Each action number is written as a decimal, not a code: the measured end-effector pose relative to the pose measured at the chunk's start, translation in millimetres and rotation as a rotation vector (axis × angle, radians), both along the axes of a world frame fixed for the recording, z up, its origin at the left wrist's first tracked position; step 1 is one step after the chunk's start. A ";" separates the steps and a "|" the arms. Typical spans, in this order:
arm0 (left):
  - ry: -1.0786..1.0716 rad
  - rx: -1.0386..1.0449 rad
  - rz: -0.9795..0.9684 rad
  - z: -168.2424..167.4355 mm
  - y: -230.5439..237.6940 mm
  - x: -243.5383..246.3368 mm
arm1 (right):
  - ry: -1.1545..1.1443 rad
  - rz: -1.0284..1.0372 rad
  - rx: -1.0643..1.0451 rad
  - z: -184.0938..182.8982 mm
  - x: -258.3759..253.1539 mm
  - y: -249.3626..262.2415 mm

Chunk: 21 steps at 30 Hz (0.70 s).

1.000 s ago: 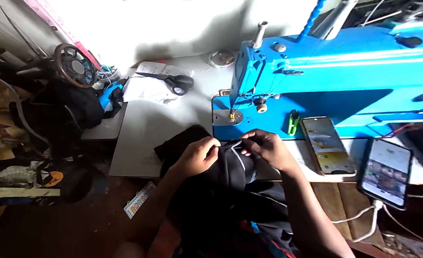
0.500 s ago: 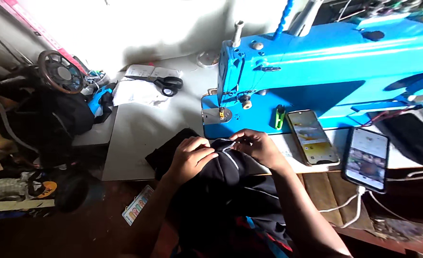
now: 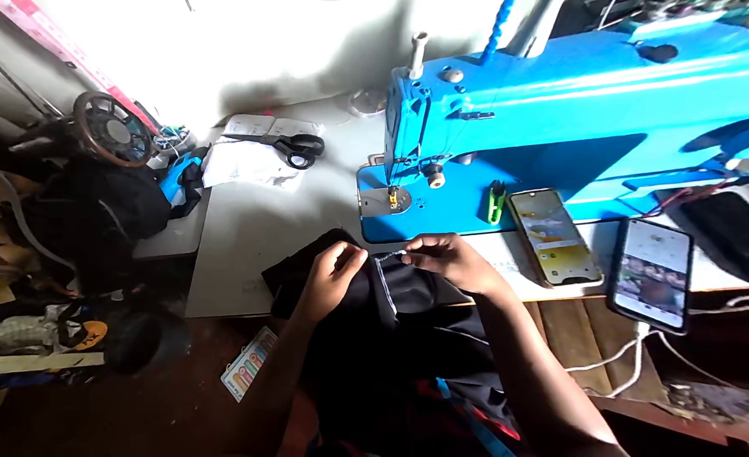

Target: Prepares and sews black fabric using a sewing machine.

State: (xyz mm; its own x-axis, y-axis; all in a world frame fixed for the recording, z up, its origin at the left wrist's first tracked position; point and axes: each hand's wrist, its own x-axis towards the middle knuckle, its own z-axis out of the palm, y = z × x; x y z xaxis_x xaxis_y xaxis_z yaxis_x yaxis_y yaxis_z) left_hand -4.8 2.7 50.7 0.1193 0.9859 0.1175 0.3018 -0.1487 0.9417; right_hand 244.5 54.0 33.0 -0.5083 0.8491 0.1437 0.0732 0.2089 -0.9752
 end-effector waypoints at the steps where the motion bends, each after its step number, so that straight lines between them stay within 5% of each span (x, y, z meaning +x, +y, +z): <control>1: -0.033 -0.003 -0.050 0.5 1.2 -0.9 | 0.005 -0.002 -0.061 0.6 -0.3 0.3; 11: 0.146 0.410 -0.222 -7.8 11.2 -6.9 | 0.076 0.048 -0.355 5.7 2.5 -0.2; 21: -0.062 0.285 -0.503 3.7 -0.3 -8.7 | 0.021 0.137 -0.289 9.7 7.5 4.3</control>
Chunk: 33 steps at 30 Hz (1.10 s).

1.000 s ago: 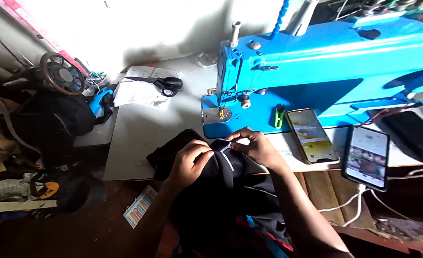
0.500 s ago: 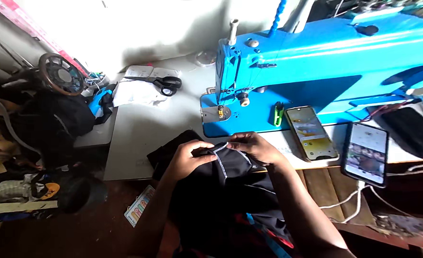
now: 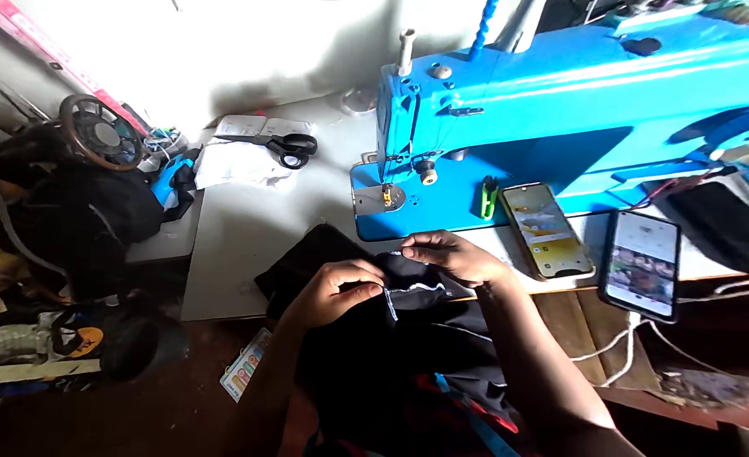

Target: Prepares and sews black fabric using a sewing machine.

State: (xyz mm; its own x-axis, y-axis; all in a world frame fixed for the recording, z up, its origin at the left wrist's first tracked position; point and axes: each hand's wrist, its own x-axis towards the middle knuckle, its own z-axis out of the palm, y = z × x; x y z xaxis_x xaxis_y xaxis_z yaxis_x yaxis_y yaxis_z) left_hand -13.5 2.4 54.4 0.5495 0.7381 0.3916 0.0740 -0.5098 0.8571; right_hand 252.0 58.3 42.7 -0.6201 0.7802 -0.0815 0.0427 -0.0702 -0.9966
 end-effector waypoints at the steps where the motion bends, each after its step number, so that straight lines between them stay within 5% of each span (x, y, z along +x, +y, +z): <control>1: 0.013 0.001 0.023 -0.4 1.9 1.5 | -0.004 0.024 0.010 0.9 -1.7 0.4; 21: 0.116 0.008 0.334 -10.5 12.5 14.2 | 0.004 0.018 0.093 9.3 -8.2 -6.6; 33: 0.320 0.185 0.279 -7.0 12.2 4.0 | -0.111 -0.085 0.340 -0.6 -18.5 -14.5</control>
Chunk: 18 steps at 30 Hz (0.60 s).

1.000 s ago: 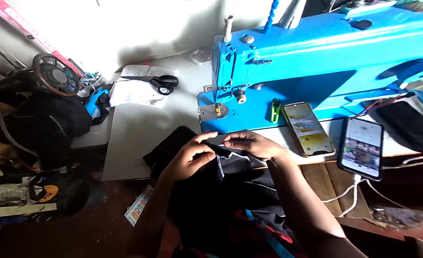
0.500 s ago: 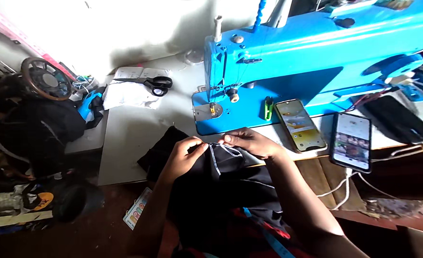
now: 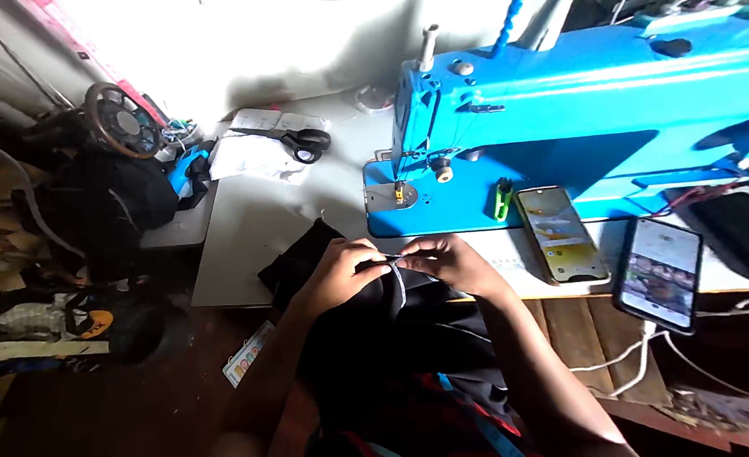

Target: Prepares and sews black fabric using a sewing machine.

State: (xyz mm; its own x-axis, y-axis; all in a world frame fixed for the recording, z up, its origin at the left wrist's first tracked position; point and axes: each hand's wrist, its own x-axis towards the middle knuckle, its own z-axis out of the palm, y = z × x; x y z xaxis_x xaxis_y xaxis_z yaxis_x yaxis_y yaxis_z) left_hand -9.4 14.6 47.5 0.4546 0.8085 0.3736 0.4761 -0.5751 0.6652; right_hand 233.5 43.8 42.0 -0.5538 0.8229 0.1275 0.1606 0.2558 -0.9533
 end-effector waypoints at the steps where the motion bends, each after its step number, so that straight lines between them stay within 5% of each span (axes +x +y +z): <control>1: -0.001 0.009 0.011 -0.6 -1.6 0.8 | 0.014 0.000 0.023 -2.8 -0.2 -1.0; 9: 0.138 0.085 0.093 -3.1 -9.7 6.9 | -0.057 -0.084 0.234 -9.7 -11.9 -14.2; 18: 0.446 -0.152 0.042 10.1 4.1 -89.2 | -0.103 -0.152 0.290 -27.3 14.4 4.3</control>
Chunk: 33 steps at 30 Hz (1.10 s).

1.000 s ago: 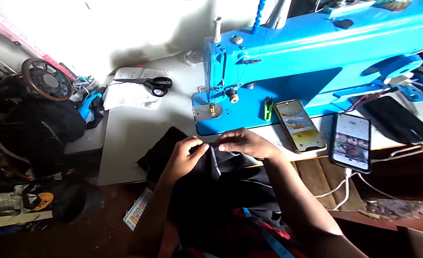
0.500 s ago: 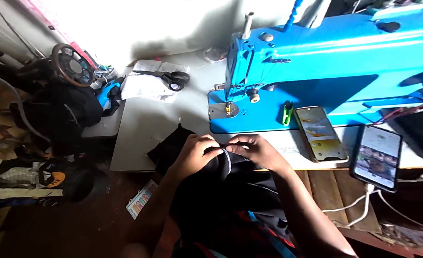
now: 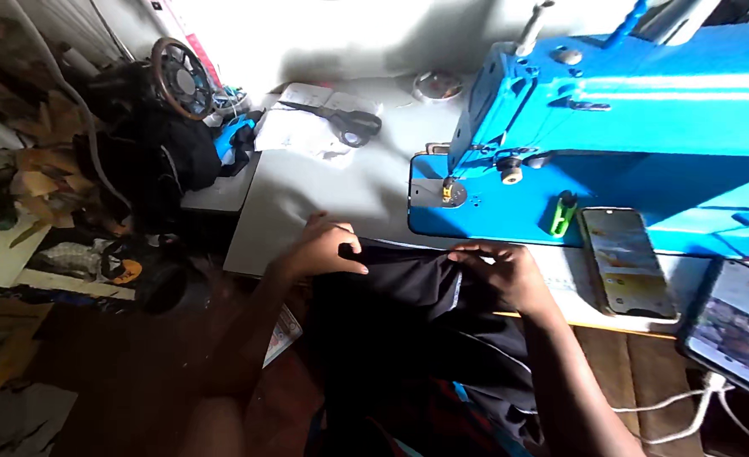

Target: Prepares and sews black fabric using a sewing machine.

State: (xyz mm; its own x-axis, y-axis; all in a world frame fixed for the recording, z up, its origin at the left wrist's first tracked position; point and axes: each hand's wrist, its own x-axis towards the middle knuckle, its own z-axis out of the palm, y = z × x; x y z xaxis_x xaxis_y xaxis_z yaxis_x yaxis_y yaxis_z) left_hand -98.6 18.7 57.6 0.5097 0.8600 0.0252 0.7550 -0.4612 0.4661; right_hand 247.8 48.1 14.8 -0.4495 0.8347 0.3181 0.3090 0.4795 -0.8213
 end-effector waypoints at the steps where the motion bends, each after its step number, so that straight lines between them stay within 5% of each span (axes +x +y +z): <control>1: -0.029 -0.020 0.016 -1.2 0.0 -10.4 | 0.008 -0.005 -0.023 -1.2 0.2 0.3; 7: -0.337 -0.038 0.029 -10.2 -13.2 -42.8 | -0.007 -0.014 -0.083 1.7 -0.4 -1.9; 21: -0.412 -0.195 0.441 4.3 -1.4 -21.4 | 0.030 0.017 -0.020 -4.4 0.5 -3.4; 28: -0.207 -0.336 0.068 17.9 32.8 -14.0 | 0.041 0.006 -0.012 -6.3 1.1 -4.2; 33: -0.225 -0.256 -0.078 28.2 39.2 -13.6 | 0.058 0.002 -0.032 -9.1 1.4 -3.2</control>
